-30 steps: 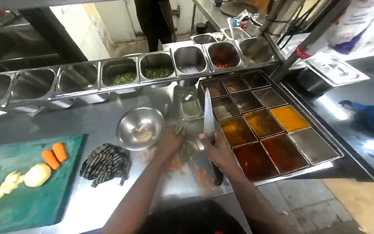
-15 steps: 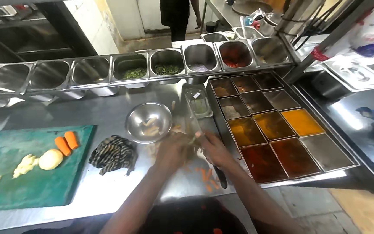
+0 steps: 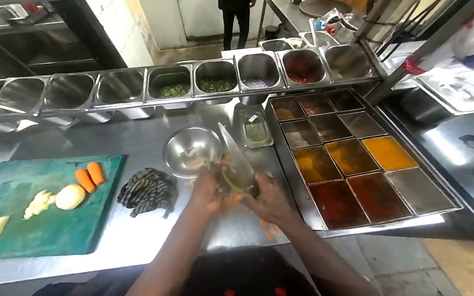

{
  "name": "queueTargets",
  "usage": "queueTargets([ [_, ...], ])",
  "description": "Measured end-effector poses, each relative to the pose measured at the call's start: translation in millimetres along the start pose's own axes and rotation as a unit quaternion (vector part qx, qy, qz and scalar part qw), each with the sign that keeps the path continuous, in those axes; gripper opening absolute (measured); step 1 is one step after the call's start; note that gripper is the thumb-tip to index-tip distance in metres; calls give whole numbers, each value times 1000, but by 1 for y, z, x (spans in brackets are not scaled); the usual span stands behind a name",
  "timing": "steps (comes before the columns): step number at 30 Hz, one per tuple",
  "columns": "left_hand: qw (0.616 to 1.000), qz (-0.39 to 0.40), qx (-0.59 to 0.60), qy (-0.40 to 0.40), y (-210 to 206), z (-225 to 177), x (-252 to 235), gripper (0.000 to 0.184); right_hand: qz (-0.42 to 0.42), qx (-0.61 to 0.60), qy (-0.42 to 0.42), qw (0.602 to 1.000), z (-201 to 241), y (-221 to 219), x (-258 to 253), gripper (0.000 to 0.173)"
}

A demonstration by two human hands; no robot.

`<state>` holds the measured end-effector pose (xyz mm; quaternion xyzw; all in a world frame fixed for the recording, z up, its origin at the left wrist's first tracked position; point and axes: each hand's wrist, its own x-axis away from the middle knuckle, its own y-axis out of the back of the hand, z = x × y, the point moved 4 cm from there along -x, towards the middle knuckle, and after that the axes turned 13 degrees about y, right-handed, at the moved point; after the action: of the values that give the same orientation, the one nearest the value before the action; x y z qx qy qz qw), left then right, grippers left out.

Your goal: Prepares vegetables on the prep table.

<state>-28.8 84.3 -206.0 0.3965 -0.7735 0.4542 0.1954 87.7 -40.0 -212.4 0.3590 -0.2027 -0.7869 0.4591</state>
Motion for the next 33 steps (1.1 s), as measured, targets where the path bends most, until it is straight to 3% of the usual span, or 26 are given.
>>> queueTargets([
  [5,1000,7,-17,-22,-1,0,7,19,-41,52,108,992,3,-4,1,77],
  [9,997,-52,-39,-34,0,6,7,15,-53,55,132,988,2,-11,6,74],
  [12,990,-103,-31,-94,-6,2,9,17,-34,29,97,994,-3,-19,13,75],
  [15,976,-125,-9,-179,-12,-27,7,19,-33,-9,68,997,-8,-24,26,74],
  [18,958,-109,-148,-222,-16,-54,-4,20,10,-59,-90,994,-24,-13,36,77],
  [20,907,-110,-357,-193,-22,-46,-19,33,-14,-101,-195,975,-39,-3,41,63],
  [21,864,-108,-465,-160,-28,-37,-29,40,-38,-108,-234,966,-42,2,41,61],
  [24,662,-136,-735,-57,-47,-8,-65,46,-92,-92,-309,942,-49,11,37,62],
  [26,550,-166,-818,-6,-54,2,-80,44,-77,-57,-319,943,-51,14,32,50],
  [27,522,-178,-834,8,-56,4,-85,43,-70,-40,-319,944,-52,15,30,47],
  [30,484,-182,-856,18,-60,-1,-85,42,-73,-29,-325,943,-53,18,28,60],
  [33,504,-178,-845,19,-50,-3,-91,41,-79,-78,-343,933,-55,14,27,63],
])
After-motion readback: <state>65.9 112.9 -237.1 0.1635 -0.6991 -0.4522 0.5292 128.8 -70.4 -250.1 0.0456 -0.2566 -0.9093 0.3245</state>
